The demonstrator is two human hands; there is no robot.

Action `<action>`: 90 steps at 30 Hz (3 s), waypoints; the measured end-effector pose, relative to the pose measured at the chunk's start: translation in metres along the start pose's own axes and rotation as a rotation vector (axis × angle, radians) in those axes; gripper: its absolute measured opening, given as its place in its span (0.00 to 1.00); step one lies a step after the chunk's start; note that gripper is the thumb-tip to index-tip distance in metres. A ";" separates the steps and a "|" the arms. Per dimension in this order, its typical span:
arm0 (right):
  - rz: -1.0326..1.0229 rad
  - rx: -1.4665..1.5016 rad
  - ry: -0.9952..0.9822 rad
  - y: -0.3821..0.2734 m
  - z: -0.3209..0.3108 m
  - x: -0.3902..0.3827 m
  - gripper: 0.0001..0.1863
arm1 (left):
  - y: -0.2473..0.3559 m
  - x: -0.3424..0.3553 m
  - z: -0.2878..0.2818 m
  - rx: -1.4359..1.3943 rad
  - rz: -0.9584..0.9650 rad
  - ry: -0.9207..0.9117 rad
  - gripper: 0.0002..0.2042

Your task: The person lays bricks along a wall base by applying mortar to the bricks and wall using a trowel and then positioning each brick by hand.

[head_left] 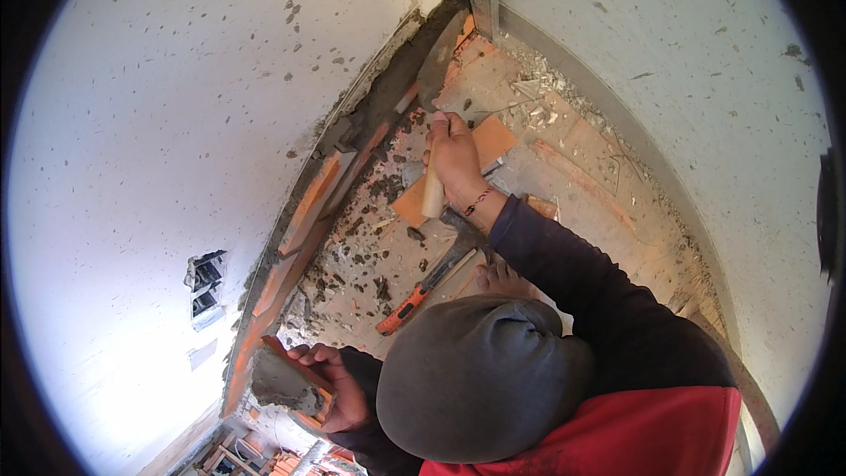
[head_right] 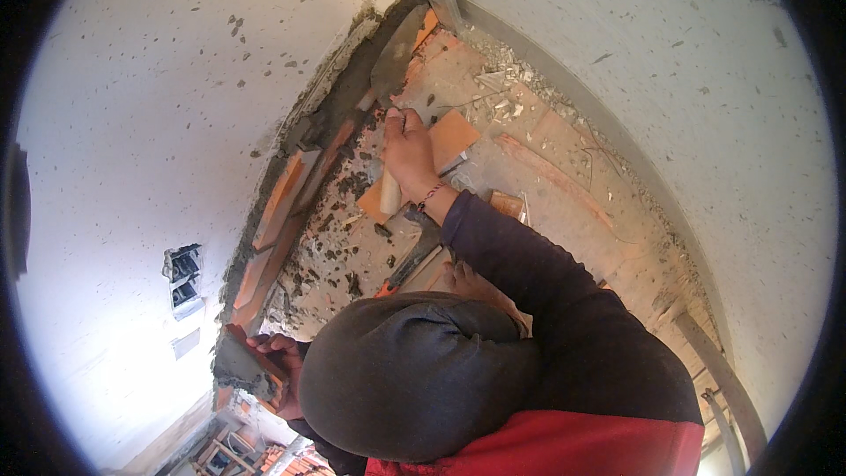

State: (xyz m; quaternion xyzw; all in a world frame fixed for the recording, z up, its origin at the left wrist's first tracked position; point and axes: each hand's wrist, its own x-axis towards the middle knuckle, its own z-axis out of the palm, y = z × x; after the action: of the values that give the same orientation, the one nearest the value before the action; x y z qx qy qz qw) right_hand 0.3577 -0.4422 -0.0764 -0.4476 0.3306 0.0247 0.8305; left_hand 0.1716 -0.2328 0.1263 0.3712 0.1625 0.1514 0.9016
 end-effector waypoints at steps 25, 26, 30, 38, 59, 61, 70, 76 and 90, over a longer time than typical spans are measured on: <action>-0.043 -0.121 -0.142 0.044 0.005 -0.043 0.16 | -0.010 0.003 0.011 -0.056 -0.066 -0.073 0.35; 0.027 -0.045 -0.141 0.033 0.005 -0.046 0.16 | -0.010 0.003 0.013 -0.060 -0.060 -0.069 0.35; 0.074 0.170 -0.076 0.001 -0.003 -0.018 0.14 | -0.012 0.005 0.011 -0.062 -0.077 -0.040 0.35; 0.273 0.137 -0.330 0.007 -0.025 -0.065 0.13 | -0.026 0.011 0.013 -0.094 -0.179 -0.119 0.34; -0.521 -1.314 -0.436 -0.056 -0.134 -0.073 0.22 | -0.127 0.089 0.064 -0.328 -1.087 -0.419 0.28; -0.487 -1.366 -0.409 -0.064 -0.132 -0.075 0.21 | -0.132 0.091 0.065 -0.319 -1.110 -0.434 0.28; -0.096 0.096 -0.697 -0.108 -0.068 -0.081 0.22 | -0.152 0.099 0.103 -0.212 -1.113 -0.400 0.26; -0.006 0.392 -1.087 -0.110 -0.066 -0.054 0.23 | -0.155 0.106 0.118 -0.293 -1.168 -0.513 0.27; -0.076 0.549 -0.863 -0.086 -0.066 -0.034 0.33 | -0.188 0.129 0.097 -0.196 -1.138 -0.350 0.28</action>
State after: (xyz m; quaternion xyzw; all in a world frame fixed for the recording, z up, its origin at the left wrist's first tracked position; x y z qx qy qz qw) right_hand 0.3253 -0.5350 -0.0196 -0.1739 -0.0646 0.0893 0.9786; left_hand 0.3556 -0.3697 0.0329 0.1607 0.1702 -0.4037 0.8844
